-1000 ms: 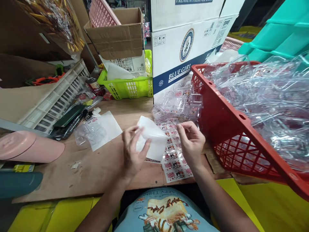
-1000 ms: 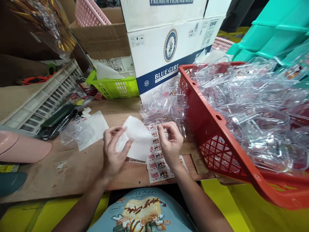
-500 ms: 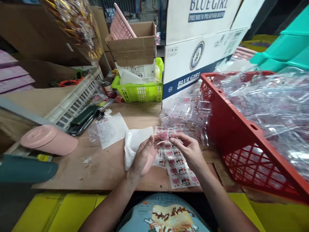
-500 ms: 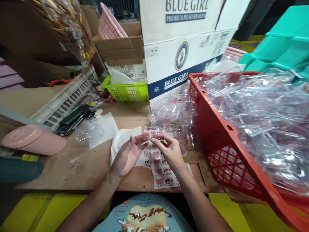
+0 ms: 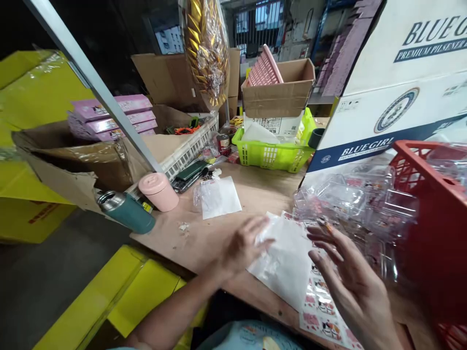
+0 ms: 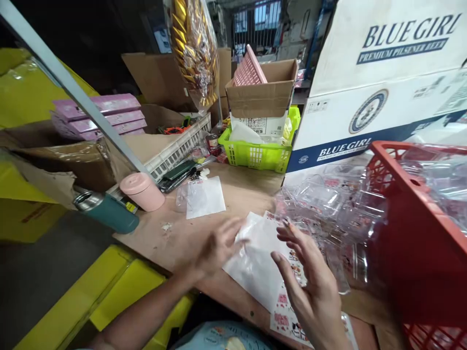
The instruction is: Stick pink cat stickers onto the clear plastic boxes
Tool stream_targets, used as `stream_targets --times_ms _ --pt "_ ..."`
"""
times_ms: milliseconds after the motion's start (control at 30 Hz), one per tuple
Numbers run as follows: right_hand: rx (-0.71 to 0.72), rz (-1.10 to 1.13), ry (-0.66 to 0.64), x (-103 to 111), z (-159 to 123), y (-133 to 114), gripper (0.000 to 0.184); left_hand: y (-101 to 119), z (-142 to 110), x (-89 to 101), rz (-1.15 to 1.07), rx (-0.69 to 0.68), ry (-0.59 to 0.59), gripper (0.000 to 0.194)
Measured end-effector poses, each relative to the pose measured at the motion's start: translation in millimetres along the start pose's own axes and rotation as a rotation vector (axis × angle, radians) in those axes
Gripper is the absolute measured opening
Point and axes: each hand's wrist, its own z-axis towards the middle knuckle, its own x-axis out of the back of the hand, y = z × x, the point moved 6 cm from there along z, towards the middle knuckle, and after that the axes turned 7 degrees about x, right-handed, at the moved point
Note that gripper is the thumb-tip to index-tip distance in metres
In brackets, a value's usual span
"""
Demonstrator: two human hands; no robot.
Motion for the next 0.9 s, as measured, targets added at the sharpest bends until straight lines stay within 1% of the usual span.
stream_targets --times_ms 33,67,100,133,167,200,233,267,333,367,400,467,500,533,567,600,633,700,767,800,833,867,900 --pt "-0.031 0.006 0.001 2.9 -4.2 3.5 0.052 -7.3 13.1 26.7 0.069 0.025 0.096 0.043" --pt "-0.064 0.012 0.009 7.0 -8.0 6.8 0.055 -16.0 26.3 53.5 0.111 0.043 0.162 0.046" --pt "-0.087 0.019 0.015 10.7 -10.6 8.8 0.057 -26.5 38.7 78.9 0.170 0.066 0.214 0.054" --pt "-0.091 0.019 0.022 12.9 -11.6 8.7 0.058 -39.5 49.5 100.1 0.355 0.128 0.239 0.071" --pt "-0.079 0.020 0.006 10.9 -10.4 6.7 0.059 -53.2 57.7 116.3 0.505 0.192 0.234 0.086" --pt "-0.057 0.031 -0.032 3.6 -6.9 3.5 0.059 -65.6 62.8 126.0 0.629 0.235 0.191 0.094" --pt "-0.032 0.053 -0.086 -9.2 -1.2 0.0 0.060 -75.7 64.6 130.2 0.729 0.253 0.137 0.098" --pt "-0.010 0.085 -0.143 -26.8 6.6 -2.8 0.060 -82.5 63.4 129.4 0.779 0.239 0.081 0.098" --pt "-0.003 0.171 -0.237 -73.1 27.9 -2.8 0.065 -85.9 54.4 118.9 0.788 0.143 0.002 0.099" --pt "-0.025 0.214 -0.255 -98.7 40.7 1.2 0.071 -84.3 48.0 112.0 0.764 0.087 -0.017 0.102" --pt "-0.070 0.249 -0.266 -124.9 53.8 8.2 0.081 -81.8 41.5 105.4 0.734 0.038 -0.031 0.107" --pt "-0.228 0.305 -0.277 -172.7 76.6 28.7 0.107 -77.4 31.0 95.0 0.691 -0.042 -0.053 0.114" --pt "-0.250 0.325 -0.275 -190.2 86.9 36.0 0.112 -76.7 28.0 92.9 0.688 -0.065 -0.055 0.116" --pt "-0.266 0.344 -0.257 -201.5 95.8 42.4 0.114 -77.3 26.6 93.4 0.695 -0.073 -0.050 0.117" --pt "-0.265 0.363 -0.228 -205.8 103.8 46.9 0.113 -79.0 26.6 96.3 0.706 -0.068 -0.038 0.119" --pt "-0.252 0.379 -0.186 -203.3 110.9 49.6 0.111 -80.9 27.5 100.7 0.711 -0.055 -0.025 0.119" --pt "-0.238 0.389 -0.137 -195.0 116.8 50.8 0.110 -82.0 28.5 105.8 0.705 -0.040 -0.010 0.118" --pt "-0.204 0.439 -0.022 -167.5 124.0 48.0 0.112 -77.4 29.2 113.8 0.641 -0.025 0.044 0.112" --pt "-0.167 0.547 0.096 -138.6 121.8 39.5 0.118 -62.7 25.9 113.5 0.452 0.001 0.136 0.095" --pt "-0.150 0.607 0.145 -127.7 116.4 34.1 0.120 -54.1 22.9 107.6 0.286 0.042 0.160 0.082" --pt "-0.136 0.657 0.183 -119.9 108.4 28.6 0.120 -46.2 19.6 96.6 0.062 0.108 0.150 0.067" --pt "-0.130 0.685 0.206 -115.3 98.4 23.7 0.118 -39.5 16.3 80.5 -0.209 0.199 0.105 0.055" --pt "-0.136 0.685 0.212 -113.1 87.0 19.8 0.115 -33.2 13.1 59.9 -0.516 0.309 0.033 0.048"
